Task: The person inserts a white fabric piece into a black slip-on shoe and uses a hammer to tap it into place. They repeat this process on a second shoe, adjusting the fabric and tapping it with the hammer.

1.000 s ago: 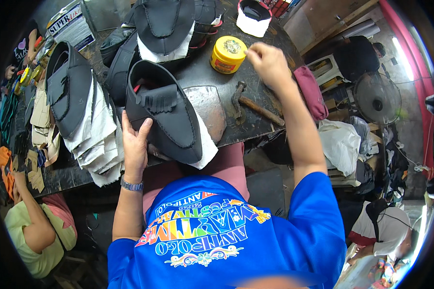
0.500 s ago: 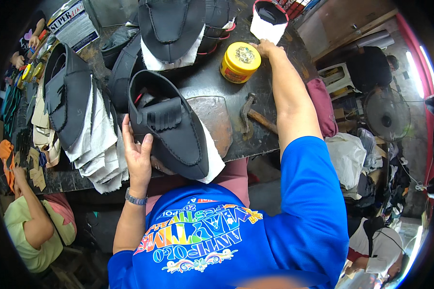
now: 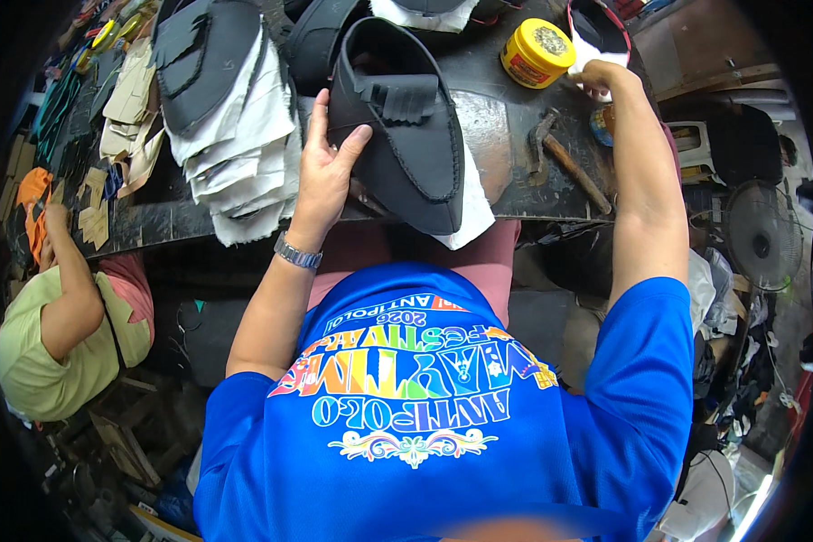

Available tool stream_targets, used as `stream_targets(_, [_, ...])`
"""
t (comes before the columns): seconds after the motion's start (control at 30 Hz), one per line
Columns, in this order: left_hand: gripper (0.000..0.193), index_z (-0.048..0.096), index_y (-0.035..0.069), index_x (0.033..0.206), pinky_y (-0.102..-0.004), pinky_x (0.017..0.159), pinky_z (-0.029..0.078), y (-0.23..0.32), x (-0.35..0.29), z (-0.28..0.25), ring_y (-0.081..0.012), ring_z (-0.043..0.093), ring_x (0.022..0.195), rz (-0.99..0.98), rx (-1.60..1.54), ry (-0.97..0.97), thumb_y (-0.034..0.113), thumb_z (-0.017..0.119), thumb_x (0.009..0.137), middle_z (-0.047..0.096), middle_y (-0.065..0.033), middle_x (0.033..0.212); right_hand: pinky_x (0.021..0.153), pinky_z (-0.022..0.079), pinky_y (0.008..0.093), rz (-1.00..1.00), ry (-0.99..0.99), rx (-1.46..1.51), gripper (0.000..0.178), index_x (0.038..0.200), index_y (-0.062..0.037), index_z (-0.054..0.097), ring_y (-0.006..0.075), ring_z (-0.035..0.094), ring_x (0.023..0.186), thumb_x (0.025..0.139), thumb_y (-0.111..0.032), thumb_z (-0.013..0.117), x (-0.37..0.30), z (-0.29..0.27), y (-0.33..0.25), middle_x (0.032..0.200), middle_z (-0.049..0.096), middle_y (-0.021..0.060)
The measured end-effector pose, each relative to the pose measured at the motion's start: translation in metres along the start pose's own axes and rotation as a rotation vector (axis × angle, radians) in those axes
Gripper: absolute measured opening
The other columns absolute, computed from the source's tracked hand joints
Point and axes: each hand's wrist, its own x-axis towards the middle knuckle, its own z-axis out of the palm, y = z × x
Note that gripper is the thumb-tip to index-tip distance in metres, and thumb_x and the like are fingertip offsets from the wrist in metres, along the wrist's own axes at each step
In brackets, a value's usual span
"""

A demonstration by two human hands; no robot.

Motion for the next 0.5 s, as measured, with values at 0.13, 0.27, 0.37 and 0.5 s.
stream_targets(0.13, [0.084,0.015,-0.003,0.162,-0.0317,0.109,0.046,0.010,-0.003,-0.007,-0.0196,0.053,0.131,-0.092,0.037,-0.040,0.010,0.069,0.100,0.046,-0.0172,0.152,0.085,0.056,0.0436,0.078,0.141,-0.043,0.044,0.104,-0.0042,0.080,0.0295,0.073,0.097,0.094,-0.046,0.068,-0.074,-0.024,-0.015,0.103,0.077,0.0165])
stream_targets(0.27, [0.084,0.015,-0.003,0.162,-0.0302,0.105,0.049,0.014,-0.001,-0.008,-0.0181,0.058,0.124,-0.113,0.013,-0.097,0.010,0.069,0.100,0.051,-0.0159,0.148,0.081,0.055,0.0374,-0.197,0.823,0.373,0.034,0.105,-0.0052,0.076,0.0210,0.074,0.091,0.087,-0.034,0.079,-0.172,-0.009,-0.055,0.101,0.076,0.0132])
stream_targets(0.37, [0.084,0.019,-0.004,0.161,-0.0294,0.103,0.050,0.015,0.003,-0.010,-0.0172,0.059,0.122,-0.142,0.034,-0.139,0.013,0.072,0.098,0.054,-0.0158,0.145,0.082,0.053,0.0281,-0.854,0.891,0.765,0.019,0.103,-0.0024,0.075,0.0117,0.067,0.085,0.088,-0.013,0.079,-0.237,0.042,-0.117,0.093,0.074,0.0038])
stream_targets(0.5, [0.088,0.023,-0.007,0.160,-0.0293,0.104,0.048,0.015,0.005,-0.008,-0.0180,0.058,0.124,-0.173,0.112,-0.140,0.019,0.077,0.094,0.055,-0.0169,0.144,0.098,0.048,0.0416,-1.087,1.068,0.327,0.035,0.107,-0.0056,0.071,0.0302,0.063,0.110,0.076,-0.014,0.085,-0.281,0.100,-0.188,0.115,0.067,0.0095])
